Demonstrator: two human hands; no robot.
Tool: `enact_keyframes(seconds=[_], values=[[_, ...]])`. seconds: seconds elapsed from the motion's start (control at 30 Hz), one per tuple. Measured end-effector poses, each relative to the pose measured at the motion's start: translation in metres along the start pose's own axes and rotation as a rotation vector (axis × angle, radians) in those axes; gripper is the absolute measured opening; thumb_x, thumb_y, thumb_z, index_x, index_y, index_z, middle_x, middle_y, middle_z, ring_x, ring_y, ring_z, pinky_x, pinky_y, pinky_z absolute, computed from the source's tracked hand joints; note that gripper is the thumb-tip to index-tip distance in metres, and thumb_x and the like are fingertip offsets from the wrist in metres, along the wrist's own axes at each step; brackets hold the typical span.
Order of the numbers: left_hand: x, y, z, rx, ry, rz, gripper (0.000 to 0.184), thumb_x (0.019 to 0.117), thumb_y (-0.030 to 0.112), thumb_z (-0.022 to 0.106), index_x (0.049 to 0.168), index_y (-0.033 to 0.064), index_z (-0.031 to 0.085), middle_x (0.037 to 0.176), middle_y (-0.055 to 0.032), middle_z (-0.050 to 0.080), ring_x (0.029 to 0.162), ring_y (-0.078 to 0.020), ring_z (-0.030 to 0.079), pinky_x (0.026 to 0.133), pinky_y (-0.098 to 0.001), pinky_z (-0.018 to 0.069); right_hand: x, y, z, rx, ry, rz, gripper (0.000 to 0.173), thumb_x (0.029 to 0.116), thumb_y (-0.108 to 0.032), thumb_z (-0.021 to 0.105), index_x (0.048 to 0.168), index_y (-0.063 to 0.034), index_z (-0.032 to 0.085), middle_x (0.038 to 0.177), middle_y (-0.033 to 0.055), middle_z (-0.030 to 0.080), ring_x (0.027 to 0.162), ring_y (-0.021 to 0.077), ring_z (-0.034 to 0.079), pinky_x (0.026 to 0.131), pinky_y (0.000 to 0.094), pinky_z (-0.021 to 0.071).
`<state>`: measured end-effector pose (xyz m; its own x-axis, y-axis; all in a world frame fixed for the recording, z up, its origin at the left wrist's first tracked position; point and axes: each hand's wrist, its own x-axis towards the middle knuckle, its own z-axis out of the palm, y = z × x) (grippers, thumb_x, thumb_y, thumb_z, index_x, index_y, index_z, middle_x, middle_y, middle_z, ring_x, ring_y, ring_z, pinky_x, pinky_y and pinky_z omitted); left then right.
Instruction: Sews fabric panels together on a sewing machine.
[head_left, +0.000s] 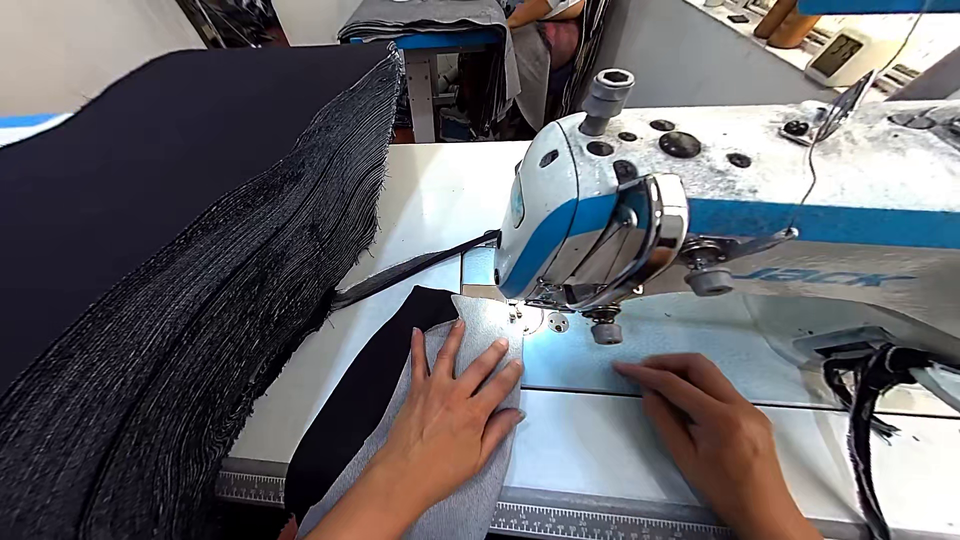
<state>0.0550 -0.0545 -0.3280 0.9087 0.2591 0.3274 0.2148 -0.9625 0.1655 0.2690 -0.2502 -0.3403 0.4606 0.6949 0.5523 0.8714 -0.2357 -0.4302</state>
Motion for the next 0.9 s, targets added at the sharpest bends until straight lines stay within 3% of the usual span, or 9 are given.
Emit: enact_keyframes(seconds=[0.13, 0.23, 0.9], values=[[0.0, 0.0, 0.001, -0.018, -0.002, -0.009, 0.046, 0.1055, 0.052, 0.038, 0.14, 0.0331, 0.063, 0.149, 0.0057, 0.058, 0.146, -0.0434, 0.041, 0.106, -0.0828, 0.0229, -0.024, -0.006, -0.011, -0.091, 0.013, 0.025, 0.035, 0.0937, -0.012, 0.047, 0.1, -0.0116, 0.081, 0.093, 0.0135, 0.07, 0.091, 0.0214, 0.064, 0.081, 0.0278, 0.0503], [0.0, 0.0, 0.001, -0.023, -0.007, -0.017, 0.046, 0.1056, 0.052, 0.038, 0.14, 0.0339, 0.063, 0.149, 0.0067, 0.057, 0.147, -0.0427, 0.04, 0.106, -0.0831, 0.0222, -0.025, -0.005, -0.004, -0.165, 0.04, -0.031, 0.036, 0.0944, -0.014, 0.046, 0.101, -0.0119, 0.081, 0.091, 0.013, 0.07, 0.09, 0.0271, 0.064, 0.08, 0.0347, 0.0501], [0.001, 0.0, 0.0, -0.028, -0.032, -0.019, 0.046, 0.1062, 0.051, 0.037, 0.141, 0.0333, 0.063, 0.15, 0.0068, 0.057, 0.148, -0.0418, 0.037, 0.107, -0.0826, 0.0203, -0.024, -0.008, -0.005, -0.179, 0.032, -0.02, 0.036, 0.0942, -0.013, 0.046, 0.102, -0.0109, 0.081, 0.092, 0.0142, 0.07, 0.091, 0.0273, 0.064, 0.081, 0.034, 0.0486]])
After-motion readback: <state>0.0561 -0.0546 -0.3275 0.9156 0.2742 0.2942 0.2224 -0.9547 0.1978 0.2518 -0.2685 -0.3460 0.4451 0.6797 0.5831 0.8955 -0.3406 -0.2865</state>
